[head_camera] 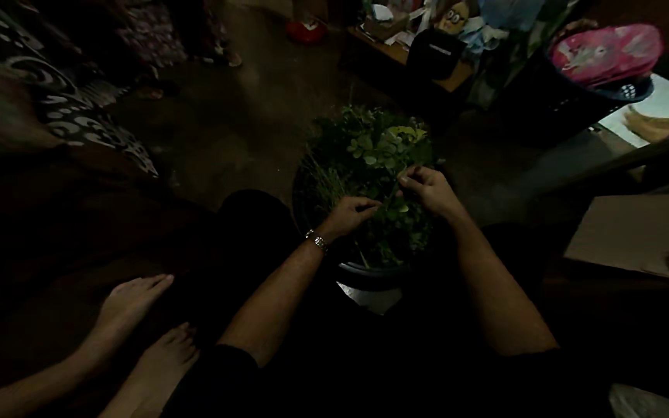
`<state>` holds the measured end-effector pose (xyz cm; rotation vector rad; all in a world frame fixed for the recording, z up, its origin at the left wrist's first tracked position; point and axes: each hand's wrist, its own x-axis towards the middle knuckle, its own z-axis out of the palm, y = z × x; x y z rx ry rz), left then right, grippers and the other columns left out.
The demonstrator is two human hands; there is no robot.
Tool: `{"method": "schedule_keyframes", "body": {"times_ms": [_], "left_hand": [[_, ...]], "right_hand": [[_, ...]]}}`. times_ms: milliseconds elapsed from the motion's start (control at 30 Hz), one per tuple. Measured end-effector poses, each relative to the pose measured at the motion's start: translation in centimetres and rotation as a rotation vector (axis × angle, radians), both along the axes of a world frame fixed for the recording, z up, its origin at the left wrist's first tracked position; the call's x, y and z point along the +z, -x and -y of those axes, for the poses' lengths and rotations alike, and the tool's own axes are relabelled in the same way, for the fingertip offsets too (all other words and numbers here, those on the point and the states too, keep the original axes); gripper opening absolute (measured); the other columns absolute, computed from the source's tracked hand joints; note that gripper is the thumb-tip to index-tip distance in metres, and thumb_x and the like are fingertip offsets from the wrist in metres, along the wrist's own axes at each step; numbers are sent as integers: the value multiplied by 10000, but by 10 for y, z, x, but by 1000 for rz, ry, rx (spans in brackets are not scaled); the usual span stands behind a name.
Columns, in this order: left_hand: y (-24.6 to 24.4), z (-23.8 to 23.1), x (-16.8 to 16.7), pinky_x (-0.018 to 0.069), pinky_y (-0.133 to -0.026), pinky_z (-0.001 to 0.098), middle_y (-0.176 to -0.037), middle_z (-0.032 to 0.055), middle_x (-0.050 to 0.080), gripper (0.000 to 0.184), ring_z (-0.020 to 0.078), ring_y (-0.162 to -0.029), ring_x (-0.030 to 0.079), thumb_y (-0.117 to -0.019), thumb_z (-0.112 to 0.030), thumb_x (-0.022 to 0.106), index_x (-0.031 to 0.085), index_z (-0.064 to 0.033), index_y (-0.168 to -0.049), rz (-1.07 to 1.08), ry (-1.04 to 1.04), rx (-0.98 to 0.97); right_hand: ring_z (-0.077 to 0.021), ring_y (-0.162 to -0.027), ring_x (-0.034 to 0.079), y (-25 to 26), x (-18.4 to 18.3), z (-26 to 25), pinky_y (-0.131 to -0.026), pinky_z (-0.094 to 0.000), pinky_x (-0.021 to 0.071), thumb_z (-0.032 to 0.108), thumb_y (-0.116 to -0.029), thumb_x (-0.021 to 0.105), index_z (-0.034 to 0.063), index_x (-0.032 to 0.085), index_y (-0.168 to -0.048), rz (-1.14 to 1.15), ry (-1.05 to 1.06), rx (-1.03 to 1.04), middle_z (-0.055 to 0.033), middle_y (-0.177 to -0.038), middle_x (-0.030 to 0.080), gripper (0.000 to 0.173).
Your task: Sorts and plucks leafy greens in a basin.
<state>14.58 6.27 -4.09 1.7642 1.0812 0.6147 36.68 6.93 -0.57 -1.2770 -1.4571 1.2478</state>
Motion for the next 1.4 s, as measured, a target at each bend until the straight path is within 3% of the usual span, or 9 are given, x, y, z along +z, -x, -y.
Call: {"method": "schedule_keyframes", "body": {"times_ms": [333, 467, 600, 767, 867, 933, 1100, 1233, 1400], "left_hand": [[5, 3, -4, 528, -844, 283, -1044, 116, 711, 170, 100, -897, 641, -1019, -44, 604, 715, 25, -1127, 16, -20, 71], [9, 4, -4, 546, -792, 246, -967, 71, 705, 162, 63, -825, 641, -1015, -11, 583, 698, 26, -1123, 145, 111, 46], [9, 0, -9, 585, -783, 236, -900, 33, 706, 140, 68, -797, 683, -1030, -75, 590, 660, 36, -1079, 338, 218, 83], [10, -2, -7, 577, -756, 233, -923, 40, 714, 191, 65, -774, 678, -1022, -110, 622, 650, 17, -1162, 285, 237, 210], [14, 2, 2, 548, -783, 278, -1029, 110, 677, 258, 104, -815, 640, -1044, -74, 560, 608, 24, -1278, 161, 190, 277], [18, 2, 0, 568, -803, 282, -1033, 109, 675, 250, 103, -827, 659, -1051, -100, 563, 596, 27, -1264, 202, 177, 293], [19, -1, -7, 592, -773, 275, -991, 89, 660, 217, 105, -789, 675, -1023, -61, 603, 590, 24, -1222, 332, 226, 326], [18, -1, -6, 594, -754, 272, -963, 82, 664, 201, 105, -769, 678, -1013, -50, 615, 592, 24, -1198, 334, 243, 323], [15, -3, -8, 598, -741, 269, -915, 78, 671, 176, 111, -752, 680, -991, -10, 632, 605, 44, -1156, 327, 294, 243]], "right_hand": [[-88, -737, 682, 16, -9, 0, -729, -265, 596, 100, -1066, 527, -14, 602, -1102, -64, 31, 1, -46, -871, 685, 141], [-47, -919, 594, 15, -12, -2, -832, -237, 517, 156, -1074, 525, -7, 640, -1148, 65, -39, 92, -53, -1100, 633, 212], [-95, -819, 632, 22, -20, 0, -764, -281, 555, 115, -1067, 532, 22, 578, -1235, 82, 42, 268, -60, -1002, 647, 197], [-117, -758, 659, 33, -15, 2, -745, -285, 581, 104, -1059, 563, -24, 633, -1156, 195, 130, 116, -105, -955, 672, 175], [-164, -794, 660, 20, -16, -5, -768, -345, 578, 144, -1068, 557, -17, 645, -1175, 288, 128, 45, -134, -1002, 676, 213], [-211, -800, 666, 13, -15, -8, -774, -407, 575, 171, -1065, 571, -22, 653, -1172, 350, 83, -11, -157, -998, 687, 235], [-341, -915, 669, 6, -20, -9, -858, -552, 540, 245, -1084, 533, -34, 666, -1132, 617, 100, 61, -220, -1017, 680, 312], [-416, -1168, 636, 18, -18, -8, -1014, -615, 468, 260, -1084, 523, -11, 661, -1255, 931, 239, 244, -254, -1229, 666, 350], [-426, -1172, 628, 22, -14, -2, -1002, -603, 495, 251, -1079, 538, -16, 666, -1253, 839, -29, 43, -248, -1315, 609, 344]]}}
